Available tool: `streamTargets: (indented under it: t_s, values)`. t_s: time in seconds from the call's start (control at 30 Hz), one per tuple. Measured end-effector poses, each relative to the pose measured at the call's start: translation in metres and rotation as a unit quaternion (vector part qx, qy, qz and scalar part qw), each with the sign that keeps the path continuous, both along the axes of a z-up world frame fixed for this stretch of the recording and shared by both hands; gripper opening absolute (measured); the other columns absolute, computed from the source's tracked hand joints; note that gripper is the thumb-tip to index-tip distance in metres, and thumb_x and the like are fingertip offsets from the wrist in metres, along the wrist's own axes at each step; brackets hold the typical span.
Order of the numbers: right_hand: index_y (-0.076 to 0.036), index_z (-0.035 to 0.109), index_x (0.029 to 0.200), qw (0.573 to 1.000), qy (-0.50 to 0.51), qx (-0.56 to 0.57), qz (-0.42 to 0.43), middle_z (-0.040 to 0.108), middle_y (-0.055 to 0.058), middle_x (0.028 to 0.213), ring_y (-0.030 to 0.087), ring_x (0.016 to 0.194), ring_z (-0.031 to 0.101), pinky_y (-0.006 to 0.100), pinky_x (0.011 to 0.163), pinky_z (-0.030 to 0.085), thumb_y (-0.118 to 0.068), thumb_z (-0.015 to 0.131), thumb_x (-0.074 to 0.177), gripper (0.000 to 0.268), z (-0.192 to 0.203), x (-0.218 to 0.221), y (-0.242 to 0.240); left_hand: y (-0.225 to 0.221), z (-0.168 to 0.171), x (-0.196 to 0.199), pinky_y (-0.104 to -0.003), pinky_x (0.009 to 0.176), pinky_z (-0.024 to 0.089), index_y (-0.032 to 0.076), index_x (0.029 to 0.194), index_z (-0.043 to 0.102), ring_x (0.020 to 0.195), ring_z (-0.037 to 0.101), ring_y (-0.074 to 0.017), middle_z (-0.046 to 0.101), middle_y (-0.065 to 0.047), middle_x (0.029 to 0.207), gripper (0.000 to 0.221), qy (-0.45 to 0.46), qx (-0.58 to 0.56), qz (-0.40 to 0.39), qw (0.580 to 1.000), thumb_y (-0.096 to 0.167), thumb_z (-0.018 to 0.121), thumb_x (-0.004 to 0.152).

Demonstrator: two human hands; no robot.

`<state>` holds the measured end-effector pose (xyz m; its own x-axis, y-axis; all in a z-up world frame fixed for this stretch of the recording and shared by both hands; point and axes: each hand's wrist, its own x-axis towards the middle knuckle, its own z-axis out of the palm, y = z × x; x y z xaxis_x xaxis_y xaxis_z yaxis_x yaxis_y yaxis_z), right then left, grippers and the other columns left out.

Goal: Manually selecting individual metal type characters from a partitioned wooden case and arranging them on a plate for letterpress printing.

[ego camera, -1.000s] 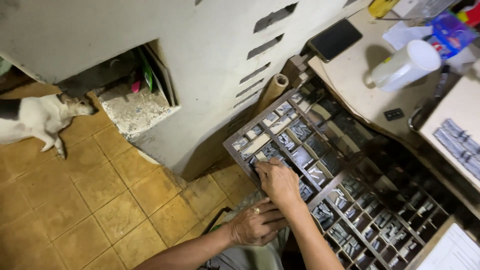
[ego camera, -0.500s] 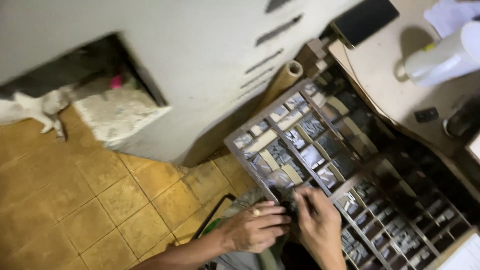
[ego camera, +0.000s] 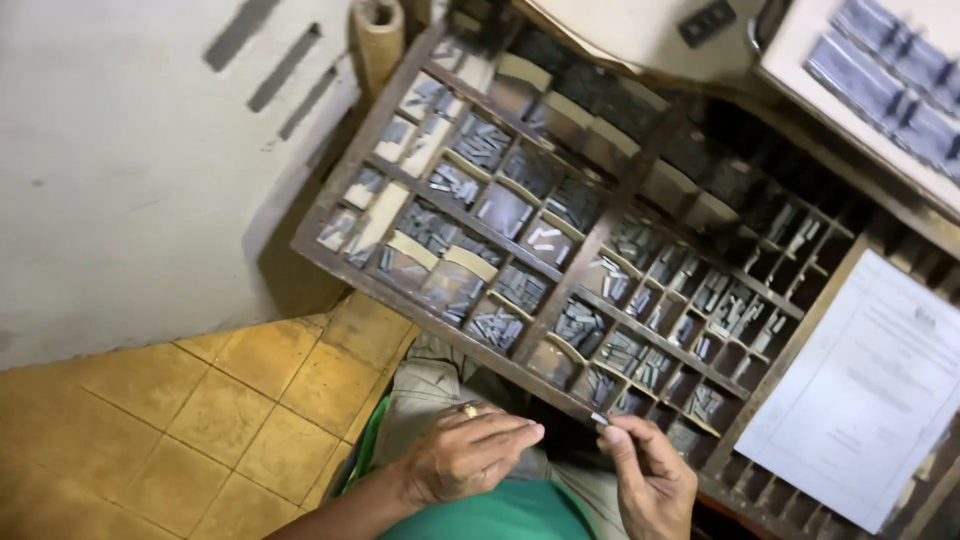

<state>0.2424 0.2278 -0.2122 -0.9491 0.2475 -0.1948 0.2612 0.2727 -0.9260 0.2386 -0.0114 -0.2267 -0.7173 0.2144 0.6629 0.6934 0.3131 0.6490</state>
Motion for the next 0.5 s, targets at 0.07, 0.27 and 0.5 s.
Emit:
streamTargets:
  t_s: [0.07, 0.27, 0.5]
  values:
    - [0.006, 0.074, 0.103, 1.0, 0.009, 0.003, 0.002, 0.073, 0.015, 0.092, 0.02, 0.075, 0.071, 0.029, 0.071, 0.062, -0.004, 0.067, 0.095, 0.015, 0.001, 0.0, 0.004, 0.009, 0.005, -0.003, -0.039, 0.071, 0.064, -0.007, 0.116, 0.072, 0.081, 0.075, -0.0292, 0.077, -0.019, 0.107, 0.019, -0.005, -0.002, -0.018, 1.0, -0.003, 0.066, 0.098]
    - [0.004, 0.073, 0.105, 0.998, 0.043, -0.018, 0.029, 0.068, 0.012, 0.089, 0.016, 0.074, 0.067, 0.025, 0.058, 0.063, -0.008, 0.062, 0.099, 0.018, -0.003, -0.006, 0.009, 0.032, 0.01, -0.014, -0.035, 0.069, 0.068, -0.007, 0.106, 0.075, 0.077, 0.078, -0.0269, 0.079, -0.02, 0.098, 0.014, 0.01, -0.004, -0.024, 1.0, -0.007, 0.075, 0.092]
    - [-0.002, 0.074, 0.099, 0.976, 0.127, 0.039, 0.17, 0.072, 0.007, 0.088, 0.013, 0.07, 0.067, 0.022, 0.064, 0.055, -0.01, 0.064, 0.095, 0.013, 0.011, -0.026, 0.006, 0.039, 0.043, -0.04, -0.037, 0.078, 0.067, -0.007, 0.109, 0.075, 0.084, 0.076, -0.0298, 0.076, -0.019, 0.107, 0.012, 0.01, -0.014, 0.005, 1.0, -0.003, 0.074, 0.098]
